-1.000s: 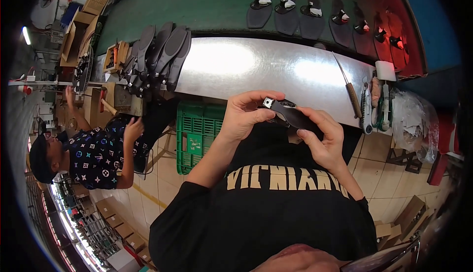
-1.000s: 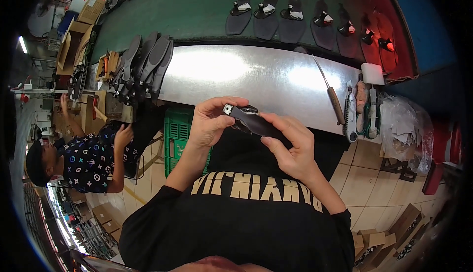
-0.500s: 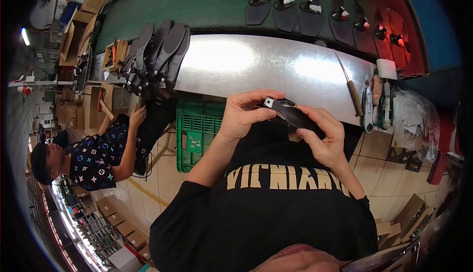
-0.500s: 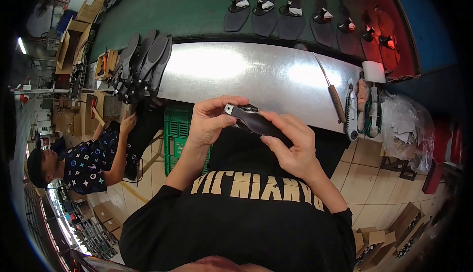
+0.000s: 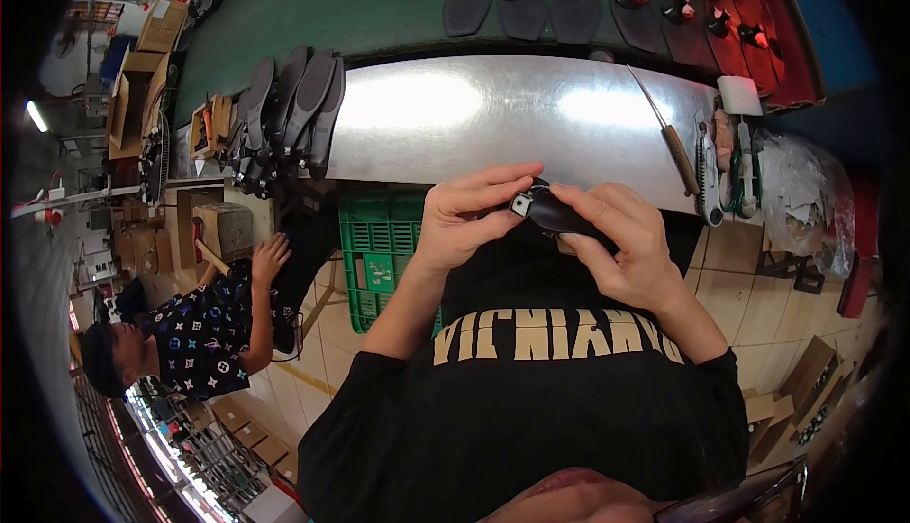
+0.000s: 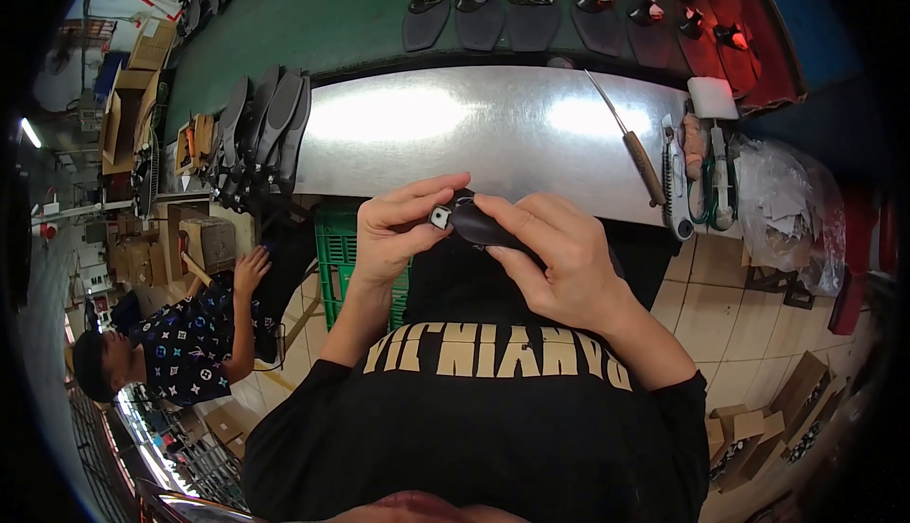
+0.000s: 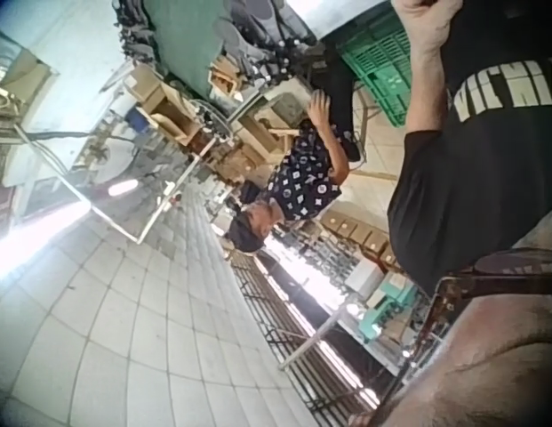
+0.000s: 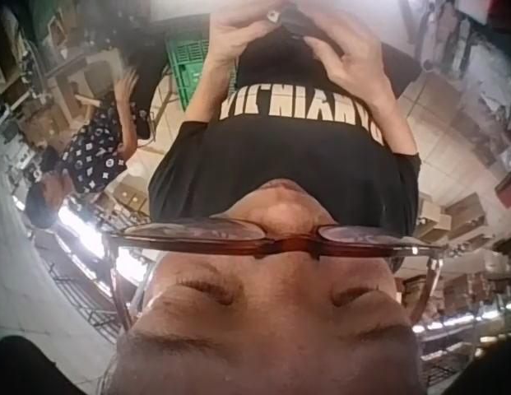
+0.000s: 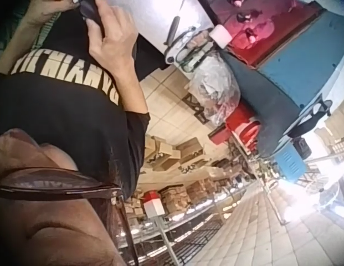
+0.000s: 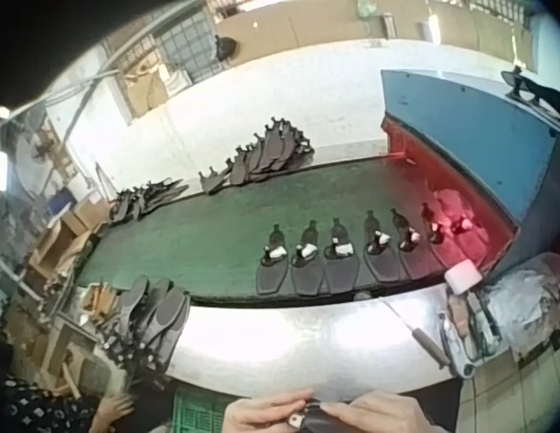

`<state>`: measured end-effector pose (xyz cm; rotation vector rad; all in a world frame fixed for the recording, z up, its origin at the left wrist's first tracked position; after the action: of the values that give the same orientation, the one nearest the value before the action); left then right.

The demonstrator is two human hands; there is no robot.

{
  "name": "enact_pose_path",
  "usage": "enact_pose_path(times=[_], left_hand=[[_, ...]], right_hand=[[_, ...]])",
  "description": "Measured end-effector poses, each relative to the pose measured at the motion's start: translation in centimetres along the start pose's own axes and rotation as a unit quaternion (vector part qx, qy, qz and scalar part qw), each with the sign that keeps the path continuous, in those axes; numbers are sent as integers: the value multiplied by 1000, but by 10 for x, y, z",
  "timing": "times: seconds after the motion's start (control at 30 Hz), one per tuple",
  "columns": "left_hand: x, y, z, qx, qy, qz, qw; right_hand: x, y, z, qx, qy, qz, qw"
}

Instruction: The recorder is assembling or finishing shoe components at a workbench, involving writing on a card and trimming edges with a sharp tool.

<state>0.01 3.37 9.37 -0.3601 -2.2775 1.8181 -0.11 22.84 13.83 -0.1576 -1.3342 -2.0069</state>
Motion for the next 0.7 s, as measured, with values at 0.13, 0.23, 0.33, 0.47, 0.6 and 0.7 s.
enact_pose_path(times=[0.13, 0.23, 0.33, 0.47, 0.6, 0.7], left_hand=[[-1, 4, -2, -34, 26, -1, 999], [-1, 6, -2, -47, 29, 0, 998], [-2, 6, -4, -12, 50, 10, 999], [-2, 10, -9, 53, 37, 30, 997], [1, 12, -17, 7, -3, 110, 994], [1, 18, -16, -6, -22, 148, 989]], right_hand=[[0, 2, 0, -5, 14, -4, 1000], [-1, 4, 0, -35, 18, 4, 999], [-4, 5, -2, -67, 39, 3, 997], [-6, -3, -6, -58, 60, -30, 996], [-15, -23, -10, 89, 11, -144, 986], [-20, -29, -15, 73, 3, -110, 991]])
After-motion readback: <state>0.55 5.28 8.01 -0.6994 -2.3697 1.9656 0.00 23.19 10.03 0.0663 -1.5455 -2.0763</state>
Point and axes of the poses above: each hand's wrist, its own x-axis towards the middle knuckle, its own z-axis out of the back of the hand, y = z × x, the point moved 5 cm from there along x, towards the middle knuckle, and after that the axes turned 7 degrees about z, right-handed, at the moved point
